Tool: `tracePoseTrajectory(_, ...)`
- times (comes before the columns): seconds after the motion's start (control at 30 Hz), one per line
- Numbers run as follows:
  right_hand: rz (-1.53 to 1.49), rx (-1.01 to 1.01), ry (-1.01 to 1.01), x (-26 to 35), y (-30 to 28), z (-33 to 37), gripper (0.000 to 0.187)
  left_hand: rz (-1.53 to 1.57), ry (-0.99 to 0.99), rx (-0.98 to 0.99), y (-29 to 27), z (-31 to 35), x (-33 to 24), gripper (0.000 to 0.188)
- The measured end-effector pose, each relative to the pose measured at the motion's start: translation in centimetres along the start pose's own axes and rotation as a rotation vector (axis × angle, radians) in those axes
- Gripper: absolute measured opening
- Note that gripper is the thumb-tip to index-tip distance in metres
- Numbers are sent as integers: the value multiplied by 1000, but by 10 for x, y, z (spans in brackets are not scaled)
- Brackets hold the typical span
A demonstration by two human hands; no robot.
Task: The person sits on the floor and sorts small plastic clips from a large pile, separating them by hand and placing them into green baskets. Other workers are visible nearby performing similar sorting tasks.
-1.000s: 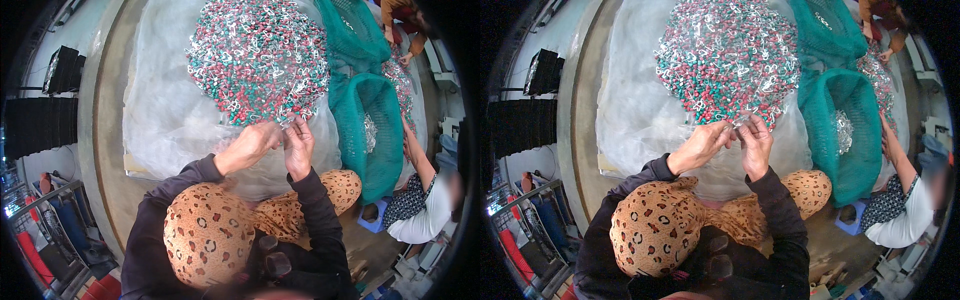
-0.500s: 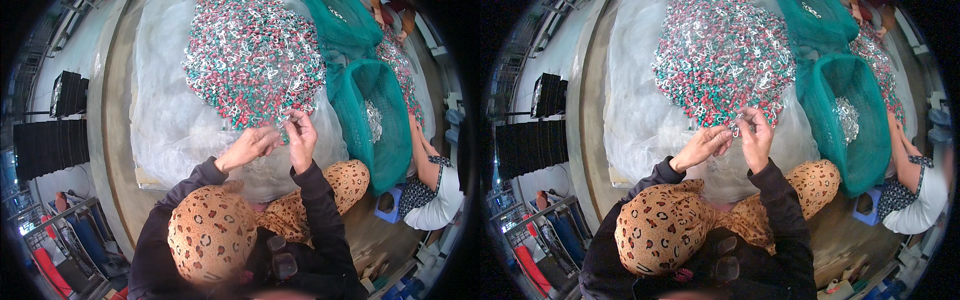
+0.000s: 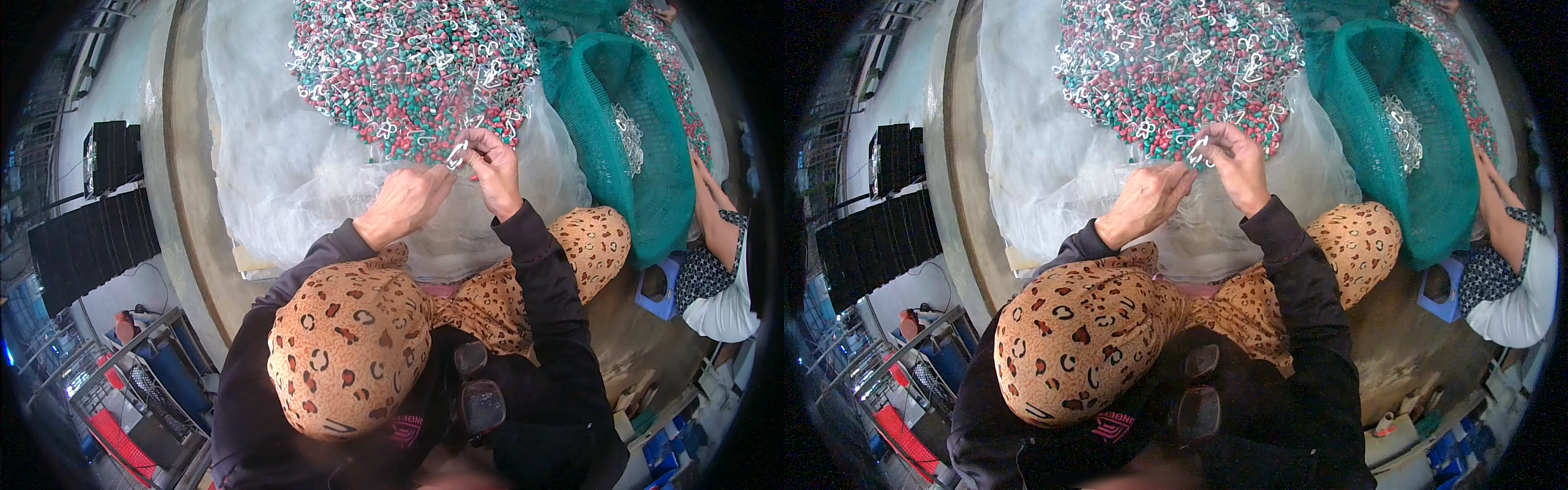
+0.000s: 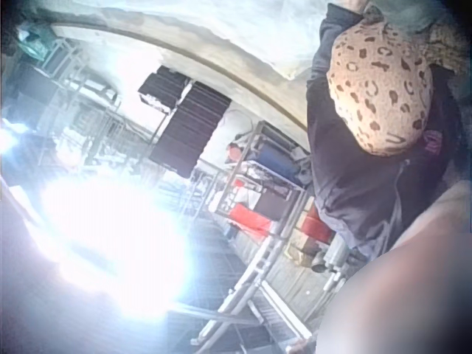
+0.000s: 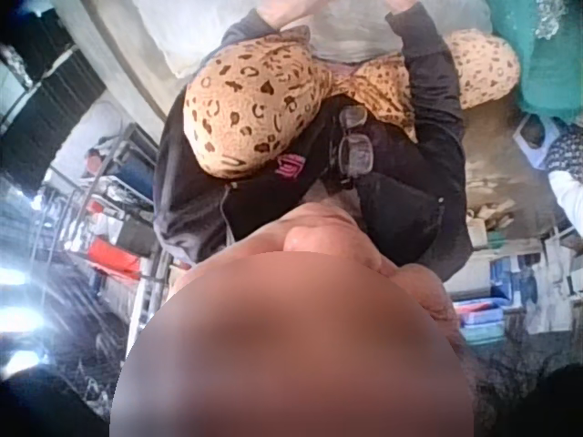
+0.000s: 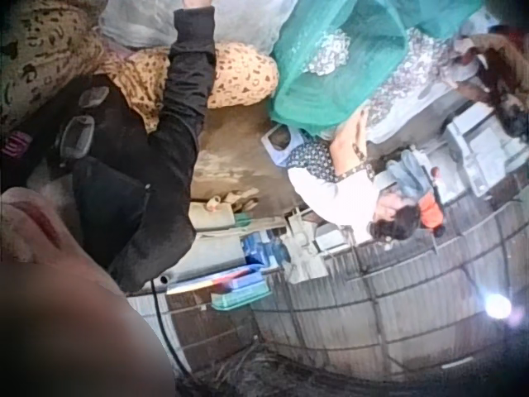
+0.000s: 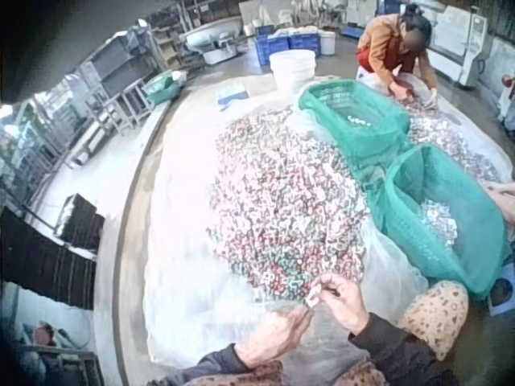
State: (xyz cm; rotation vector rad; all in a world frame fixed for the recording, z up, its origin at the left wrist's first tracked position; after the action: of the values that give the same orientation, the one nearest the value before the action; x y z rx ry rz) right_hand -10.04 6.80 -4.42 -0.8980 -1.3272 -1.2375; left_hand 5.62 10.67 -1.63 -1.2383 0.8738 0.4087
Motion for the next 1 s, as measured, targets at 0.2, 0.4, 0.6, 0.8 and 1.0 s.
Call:
tracePoseTrajectory(0.2, -395, 165, 249, 11, -2, -7, 21, 1162, -458, 261, -4, -4, 3, 34)
tracePoseTrajectory(0.4, -509, 57, 335, 10, 2, -4, 18, 1517, -594, 323, 5, -7, 3, 37)
tracePoseTrajectory(0.6, 92, 66, 33, 21, 4, -3, 19, 1557, -558, 379, 11, -8, 5, 36)
tracePoseTrajectory(0.8, 455, -106, -133, 28, 10, 0, 27, 1592, -542, 417, 16, -10, 8, 33)
tracePoseTrajectory(1.0, 327, -70, -190, 28, 6, 1, 25, 1254, -491, 345, 13, -9, 7, 31)
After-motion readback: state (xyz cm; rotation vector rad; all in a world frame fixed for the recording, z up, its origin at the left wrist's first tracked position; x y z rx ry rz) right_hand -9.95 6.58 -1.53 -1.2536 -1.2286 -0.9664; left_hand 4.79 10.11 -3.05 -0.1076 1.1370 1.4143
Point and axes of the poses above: each hand's wrist, its own z-axis away from the middle knuckle, its own y-axis out of the palm, x = y × z, the point moved 2 cm from there along -z, towards the middle knuckle, and after that the axes turned 5 degrees about -y, right-handed, at the moved point
